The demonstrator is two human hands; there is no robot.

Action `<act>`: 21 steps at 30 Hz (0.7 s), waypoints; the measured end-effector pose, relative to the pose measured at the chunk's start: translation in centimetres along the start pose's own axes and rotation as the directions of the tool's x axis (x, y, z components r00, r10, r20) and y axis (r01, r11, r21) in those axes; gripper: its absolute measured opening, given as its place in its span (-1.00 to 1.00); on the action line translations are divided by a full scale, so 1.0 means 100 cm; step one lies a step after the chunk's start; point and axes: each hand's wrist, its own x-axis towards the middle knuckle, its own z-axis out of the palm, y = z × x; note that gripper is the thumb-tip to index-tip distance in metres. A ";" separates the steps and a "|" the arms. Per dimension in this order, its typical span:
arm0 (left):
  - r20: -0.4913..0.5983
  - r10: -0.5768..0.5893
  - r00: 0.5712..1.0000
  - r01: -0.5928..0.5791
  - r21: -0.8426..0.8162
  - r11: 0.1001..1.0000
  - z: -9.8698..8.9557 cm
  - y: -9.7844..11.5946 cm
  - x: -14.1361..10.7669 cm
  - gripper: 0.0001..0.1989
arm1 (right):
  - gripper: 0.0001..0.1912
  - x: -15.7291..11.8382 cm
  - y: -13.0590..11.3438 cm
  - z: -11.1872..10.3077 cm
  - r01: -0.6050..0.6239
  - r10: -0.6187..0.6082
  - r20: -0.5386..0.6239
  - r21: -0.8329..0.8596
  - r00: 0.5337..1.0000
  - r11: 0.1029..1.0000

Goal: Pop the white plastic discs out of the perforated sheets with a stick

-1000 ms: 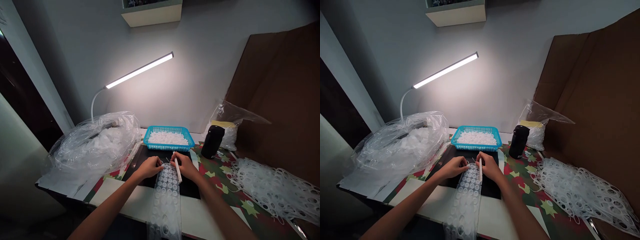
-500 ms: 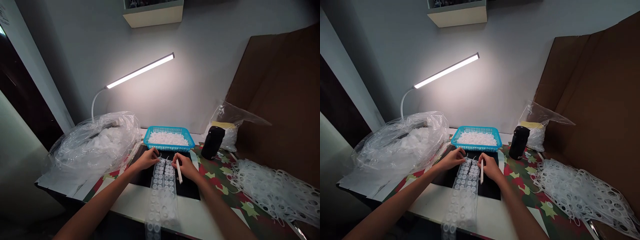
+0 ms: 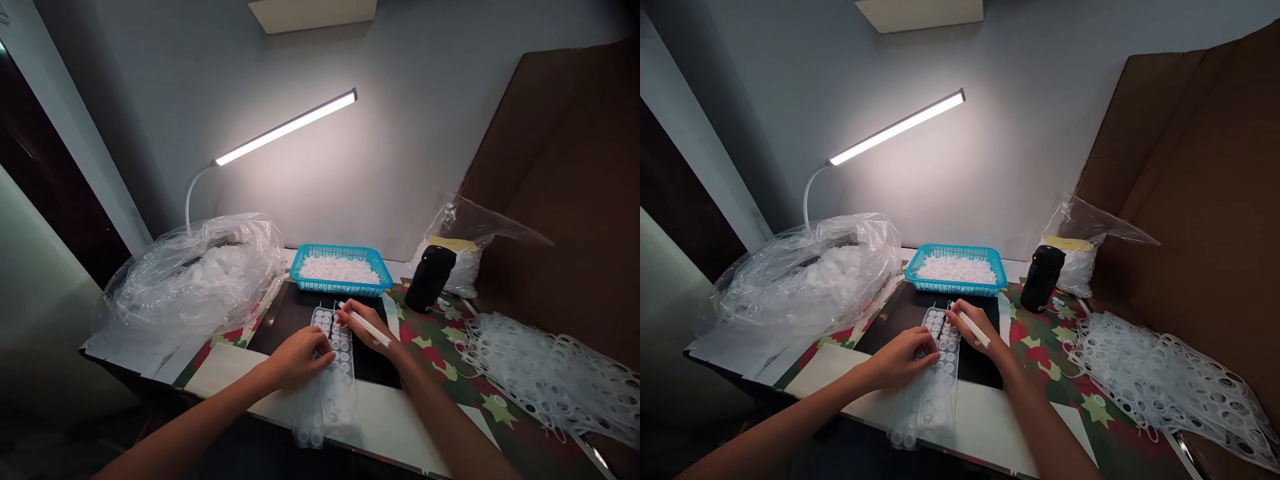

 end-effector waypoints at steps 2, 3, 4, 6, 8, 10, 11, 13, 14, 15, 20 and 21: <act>0.044 0.024 0.999 -0.022 -0.046 0.999 -0.001 0.003 -0.003 -0.74 | -0.64 -0.001 0.001 0.002 -0.003 0.003 0.019 0.016 1.000 1.000; 0.072 0.041 0.997 -0.036 -0.077 0.996 -0.003 0.006 -0.005 -0.76 | -0.64 -0.001 0.002 0.003 -0.008 0.008 0.021 0.024 1.000 1.000; 0.105 0.061 0.993 -0.048 -0.115 0.992 -0.005 0.009 -0.007 -0.78 | -0.64 -0.001 0.004 0.003 -0.015 0.014 0.020 0.033 1.000 0.999; 0.193 0.104 0.976 -0.062 -0.215 0.975 -0.010 0.015 -0.011 -0.78 | -0.65 0.000 0.006 0.003 -0.027 0.026 0.018 0.050 0.999 0.998; 0.308 0.155 0.939 -0.046 -0.335 0.941 -0.016 0.020 -0.016 -0.73 | -0.67 0.000 0.007 0.002 -0.030 0.028 0.024 0.053 0.999 0.998; 0.420 0.209 0.883 -0.002 -0.442 0.897 -0.022 0.025 -0.019 -0.64 | -0.72 0.000 0.007 0.000 -0.020 0.018 0.045 0.043 0.999 0.999; 0.469 0.233 0.852 0.027 -0.484 0.875 -0.025 0.027 -0.021 -0.59 | -0.74 0.000 0.007 -0.001 -0.013 0.010 0.063 0.038 0.998 0.999; 0.555 0.276 0.784 0.090 -0.542 0.835 -0.030 0.032 -0.023 -0.48 | -0.76 -0.001 0.006 -0.003 -0.002 -0.003 0.110 0.039 0.994 0.999; 0.592 0.297 0.750 0.118 -0.561 0.820 -0.033 0.034 -0.024 -0.44 | -0.76 -0.001 0.007 -0.004 0.001 -0.007 0.134 0.047 0.991 0.999; 0.620 0.317 0.718 0.140 -0.574 0.807 -0.035 0.036 -0.025 -0.41 | -0.76 -0.001 0.007 -0.005 0.001 -0.010 0.155 0.058 0.988 0.998; 0.589 0.332 0.737 0.102 -0.582 0.807 -0.037 0.033 -0.024 -0.35 | -0.71 -0.001 0.009 -0.008 -0.012 -0.014 0.221 0.117 0.975 0.993; 0.535 0.304 0.788 0.065 -0.563 0.824 -0.035 0.028 -0.021 -0.39 | -0.69 -0.001 0.009 -0.009 -0.014 -0.016 0.232 0.127 0.973 0.992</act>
